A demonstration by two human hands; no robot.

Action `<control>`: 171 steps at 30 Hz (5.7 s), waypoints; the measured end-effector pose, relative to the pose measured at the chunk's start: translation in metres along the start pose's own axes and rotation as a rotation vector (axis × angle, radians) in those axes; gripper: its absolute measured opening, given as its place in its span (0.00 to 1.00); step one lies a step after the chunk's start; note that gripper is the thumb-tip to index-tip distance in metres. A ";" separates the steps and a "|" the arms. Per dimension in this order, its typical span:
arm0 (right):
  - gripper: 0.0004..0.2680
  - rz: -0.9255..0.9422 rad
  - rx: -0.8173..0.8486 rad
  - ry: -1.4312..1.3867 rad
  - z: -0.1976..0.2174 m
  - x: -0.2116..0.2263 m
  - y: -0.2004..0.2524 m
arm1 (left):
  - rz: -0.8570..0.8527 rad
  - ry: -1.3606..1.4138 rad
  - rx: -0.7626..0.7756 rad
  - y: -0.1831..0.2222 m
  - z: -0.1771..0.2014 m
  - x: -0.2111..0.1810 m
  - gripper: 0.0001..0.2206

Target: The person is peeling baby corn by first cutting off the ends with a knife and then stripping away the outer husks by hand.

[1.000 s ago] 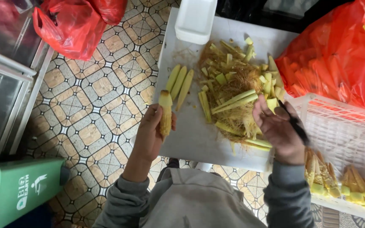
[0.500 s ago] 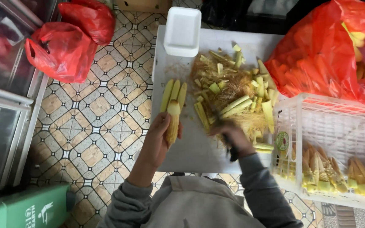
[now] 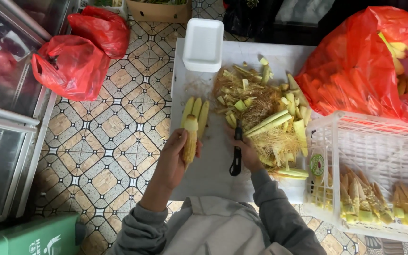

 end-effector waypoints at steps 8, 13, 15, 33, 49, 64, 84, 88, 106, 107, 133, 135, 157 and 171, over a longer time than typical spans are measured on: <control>0.11 -0.020 0.063 -0.114 -0.022 -0.023 0.022 | 0.011 -0.011 0.060 -0.011 -0.004 0.002 0.10; 0.09 -0.044 -0.101 -0.054 -0.004 -0.027 0.026 | 0.052 -0.029 0.117 -0.008 -0.007 0.012 0.12; 0.11 -0.004 -0.012 -0.276 -0.007 -0.019 0.027 | 0.033 -0.140 0.105 -0.009 -0.001 0.019 0.13; 0.18 0.055 0.080 0.655 0.008 -0.027 0.094 | -0.600 -1.505 0.199 -0.031 0.081 0.140 0.10; 0.11 0.362 -0.021 0.993 -0.009 -0.091 0.095 | -0.891 -1.423 0.204 -0.024 0.081 0.161 0.06; 0.12 0.160 -0.167 0.545 0.015 -0.037 0.108 | -0.455 -0.314 0.354 0.033 -0.022 0.031 0.14; 0.05 0.323 -0.110 1.007 -0.014 -0.091 0.084 | -0.878 -1.363 0.249 -0.038 0.078 0.138 0.05; 0.05 0.350 -0.108 1.093 -0.018 -0.091 0.083 | -0.896 -1.354 0.278 -0.036 0.071 0.131 0.04; 0.04 0.448 -0.169 1.233 -0.027 -0.070 0.090 | -0.967 -1.337 0.307 -0.038 0.070 0.131 0.05; 0.04 0.455 -0.170 1.242 -0.027 -0.071 0.090 | -0.967 -1.323 0.314 -0.038 0.069 0.129 0.05; 0.03 0.509 -0.177 1.548 -0.034 -0.080 0.083 | -1.003 -1.341 0.331 -0.038 0.064 0.123 0.04; 0.03 0.506 -0.179 1.557 -0.035 -0.076 0.084 | -0.980 -1.331 0.336 -0.039 0.065 0.122 0.04; 0.03 0.533 -0.313 1.799 -0.047 -0.095 0.082 | -0.991 -1.411 0.332 -0.040 0.067 0.131 0.03; 0.02 0.530 -0.231 1.709 -0.042 -0.093 0.079 | -0.963 -1.396 0.361 -0.041 0.073 0.132 0.02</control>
Point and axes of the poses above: each hand's wrist, its own y-axis away from the middle knuckle, its own z-axis out of the back of the hand, x = y × z, the point moved 1 cm from there along -y, towards the middle knuckle, and after that the axes turned 11 degrees about y, right-handed, at the moved point
